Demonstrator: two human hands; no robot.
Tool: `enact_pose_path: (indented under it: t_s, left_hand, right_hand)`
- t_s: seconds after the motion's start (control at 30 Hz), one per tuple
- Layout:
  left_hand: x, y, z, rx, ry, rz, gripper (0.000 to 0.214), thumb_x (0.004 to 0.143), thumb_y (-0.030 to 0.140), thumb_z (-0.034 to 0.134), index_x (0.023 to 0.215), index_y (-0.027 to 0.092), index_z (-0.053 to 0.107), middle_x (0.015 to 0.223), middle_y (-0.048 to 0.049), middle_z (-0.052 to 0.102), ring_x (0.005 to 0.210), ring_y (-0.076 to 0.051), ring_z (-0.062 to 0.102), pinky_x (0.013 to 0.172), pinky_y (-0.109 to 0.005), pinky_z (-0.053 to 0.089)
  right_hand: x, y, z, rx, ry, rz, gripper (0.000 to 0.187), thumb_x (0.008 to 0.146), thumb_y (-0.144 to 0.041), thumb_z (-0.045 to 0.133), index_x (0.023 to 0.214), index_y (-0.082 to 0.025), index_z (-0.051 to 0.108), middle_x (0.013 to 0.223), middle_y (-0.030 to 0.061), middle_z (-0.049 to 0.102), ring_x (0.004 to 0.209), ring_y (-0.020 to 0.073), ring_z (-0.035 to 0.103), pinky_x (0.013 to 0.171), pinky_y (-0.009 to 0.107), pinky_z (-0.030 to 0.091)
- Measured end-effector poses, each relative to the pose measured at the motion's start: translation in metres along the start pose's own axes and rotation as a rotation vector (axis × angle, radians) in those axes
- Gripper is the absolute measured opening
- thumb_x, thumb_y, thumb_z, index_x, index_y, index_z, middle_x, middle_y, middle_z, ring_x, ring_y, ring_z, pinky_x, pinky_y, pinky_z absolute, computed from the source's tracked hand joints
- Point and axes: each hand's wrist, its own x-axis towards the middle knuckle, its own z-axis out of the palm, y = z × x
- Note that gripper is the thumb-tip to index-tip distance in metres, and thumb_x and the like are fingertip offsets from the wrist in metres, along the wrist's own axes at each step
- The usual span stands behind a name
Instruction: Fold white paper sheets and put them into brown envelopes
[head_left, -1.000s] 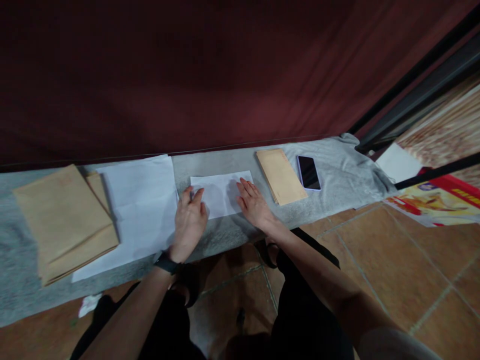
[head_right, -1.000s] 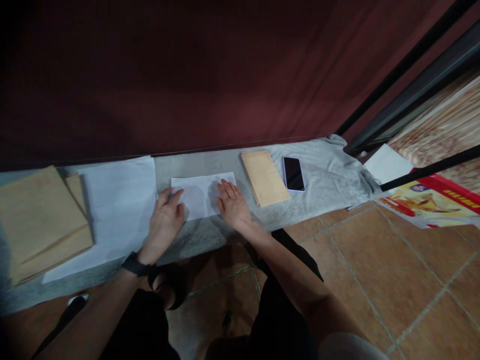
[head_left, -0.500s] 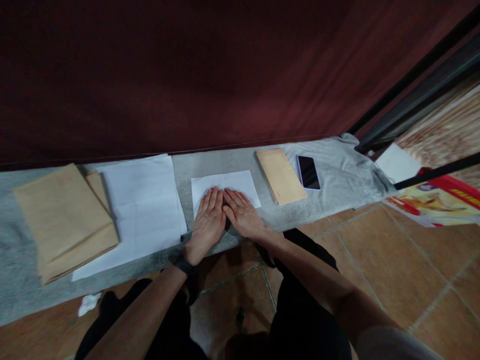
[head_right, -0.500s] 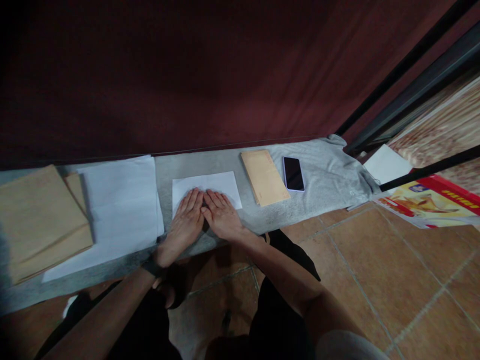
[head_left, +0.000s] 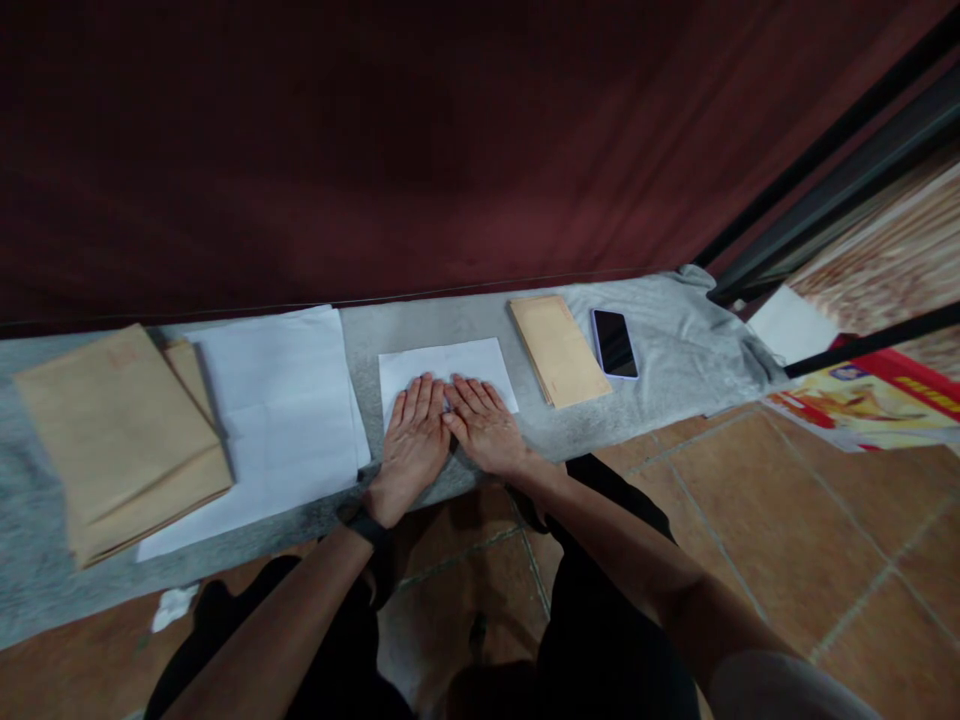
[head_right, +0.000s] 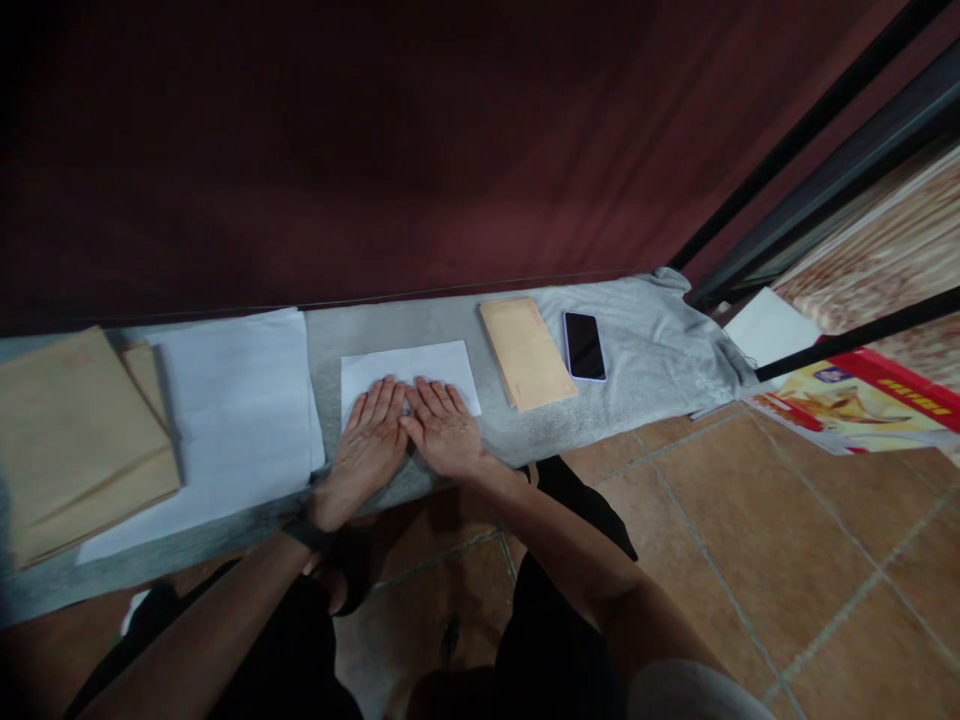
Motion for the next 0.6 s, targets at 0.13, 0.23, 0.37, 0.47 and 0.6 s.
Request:
enact_pose_path:
  t_s: [0.13,0.23,0.37,0.47,0.6]
  left_hand:
    - [0.0,0.001,-0.002,-0.004,-0.003,0.003,0.062,0.098,0.025,0.03,0.156,0.003,0.034,0.166,-0.0203,0.029,0.157,-0.029,0.021,0.128,-0.053,0.021]
    - [0.0,0.001,-0.004,-0.002,-0.007,-0.004,0.062,0.099,0.026,0.03,0.157,0.004,0.033,0.167,-0.0198,0.028,0.157,-0.029,0.021,0.128,-0.052,0.021]
    - [0.001,-0.001,-0.004,0.01,-0.007,-0.03,0.063,0.1,0.029,0.032,0.157,0.003,0.033,0.167,-0.0196,0.027,0.157,-0.03,0.02,0.129,-0.051,0.02]
    - [0.002,-0.003,-0.004,0.028,-0.009,-0.056,0.064,0.101,0.032,0.032,0.157,0.001,0.033,0.167,-0.0215,0.026,0.157,-0.031,0.021,0.128,-0.05,0.019]
    - [0.003,-0.007,-0.006,0.04,-0.01,-0.087,0.064,0.102,0.034,0.032,0.157,0.0,0.032,0.168,-0.022,0.024,0.157,-0.032,0.021,0.129,-0.049,0.019]
  right_hand:
    - [0.0,0.001,-0.001,-0.004,-0.01,0.004,0.054,0.109,-0.045,0.033,0.156,-0.02,0.043,0.167,0.0052,0.032,0.156,0.0234,0.028,0.13,0.045,0.021]
    - [0.001,0.003,-0.002,-0.007,-0.018,0.011,0.053,0.109,-0.044,0.033,0.157,-0.022,0.042,0.167,0.004,0.032,0.155,0.0233,0.028,0.13,0.045,0.021]
    - [0.001,0.006,-0.002,-0.019,-0.01,0.028,0.052,0.109,-0.043,0.033,0.157,-0.022,0.043,0.167,0.004,0.031,0.155,0.0233,0.029,0.13,0.044,0.02]
    - [0.001,0.01,-0.002,-0.027,0.003,0.036,0.052,0.109,-0.043,0.034,0.156,-0.022,0.043,0.167,0.0043,0.032,0.155,0.0238,0.028,0.129,0.045,0.021]
    - [0.002,0.015,-0.002,-0.036,0.015,0.048,0.052,0.109,-0.042,0.037,0.156,-0.022,0.043,0.167,0.0046,0.032,0.155,0.0251,0.029,0.129,0.045,0.022]
